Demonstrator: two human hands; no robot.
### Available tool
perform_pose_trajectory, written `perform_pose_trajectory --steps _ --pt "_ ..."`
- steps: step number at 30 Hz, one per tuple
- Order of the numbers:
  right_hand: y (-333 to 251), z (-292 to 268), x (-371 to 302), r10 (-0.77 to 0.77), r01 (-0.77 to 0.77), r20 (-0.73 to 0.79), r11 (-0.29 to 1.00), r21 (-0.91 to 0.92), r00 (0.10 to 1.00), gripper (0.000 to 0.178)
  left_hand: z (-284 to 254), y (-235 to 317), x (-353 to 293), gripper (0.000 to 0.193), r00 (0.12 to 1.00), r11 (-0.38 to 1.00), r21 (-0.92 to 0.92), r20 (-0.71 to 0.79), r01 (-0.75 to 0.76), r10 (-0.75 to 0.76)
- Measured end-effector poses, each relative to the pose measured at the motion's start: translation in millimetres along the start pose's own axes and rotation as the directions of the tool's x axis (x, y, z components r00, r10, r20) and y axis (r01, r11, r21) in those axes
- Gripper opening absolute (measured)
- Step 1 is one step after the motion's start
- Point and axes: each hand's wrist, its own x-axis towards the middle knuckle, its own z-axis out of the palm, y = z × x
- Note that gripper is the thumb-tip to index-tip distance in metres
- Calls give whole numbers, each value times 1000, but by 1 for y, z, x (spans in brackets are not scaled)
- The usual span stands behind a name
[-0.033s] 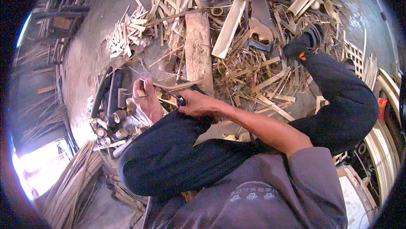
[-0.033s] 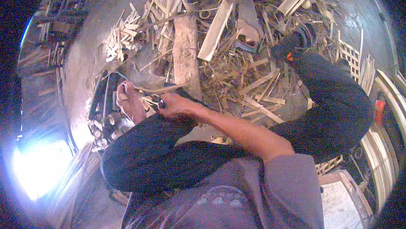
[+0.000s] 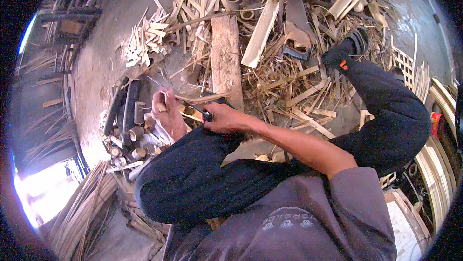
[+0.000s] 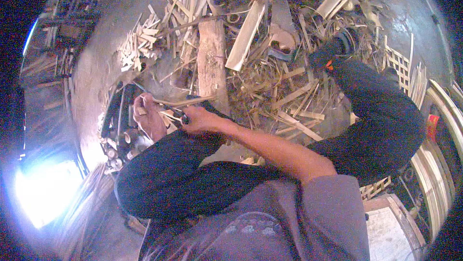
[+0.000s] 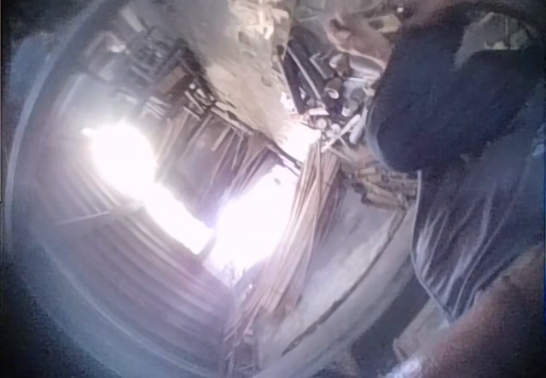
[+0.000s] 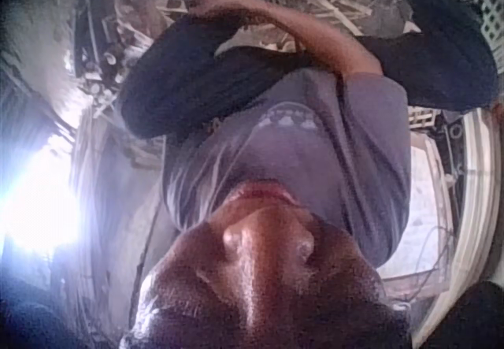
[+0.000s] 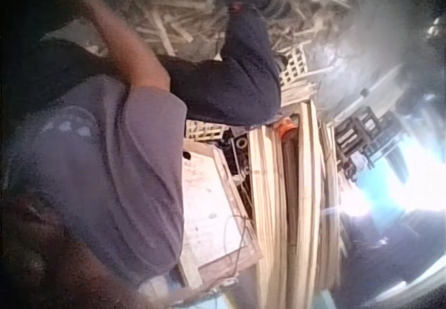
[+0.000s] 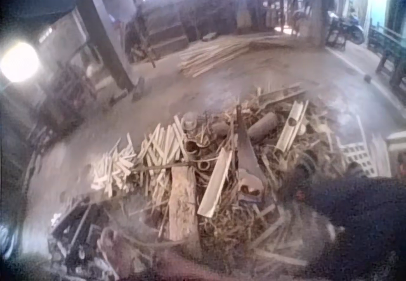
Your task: The person sits on the floor and uses a knife to shave thin strips from a small piece of wood. They repeatedly scrape the knife along the wood, producing wood shavings that accumulate on the floor.
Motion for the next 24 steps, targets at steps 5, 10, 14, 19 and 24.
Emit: perform_pose_trajectory --steps 5,10,14,19,24 --pt "25 -15 -13 -102 88 -29 945 -314 994 23 10 14 -15 41 996 989 122 -21 -86 89" --pt "11 -1 -14 19 -18 6 986 -165 1000 21 3 -10 -22 35 988 985 -109 -79 -137 129" --pt "18 0 -15 66 -76 165 996 56 984 22 1 -11 -24 43 987 987 -84 -86 -140 133" --pt "16 -18 -11 158 -176 -78 880 -441 984 20 8 -4 -27 51 982 988 -61 -136 -140 131" --pt "36 -4 -15 165 -160 58 984 -83 985 22 8 -17 -34 47 979 988 25 -134 -152 154"
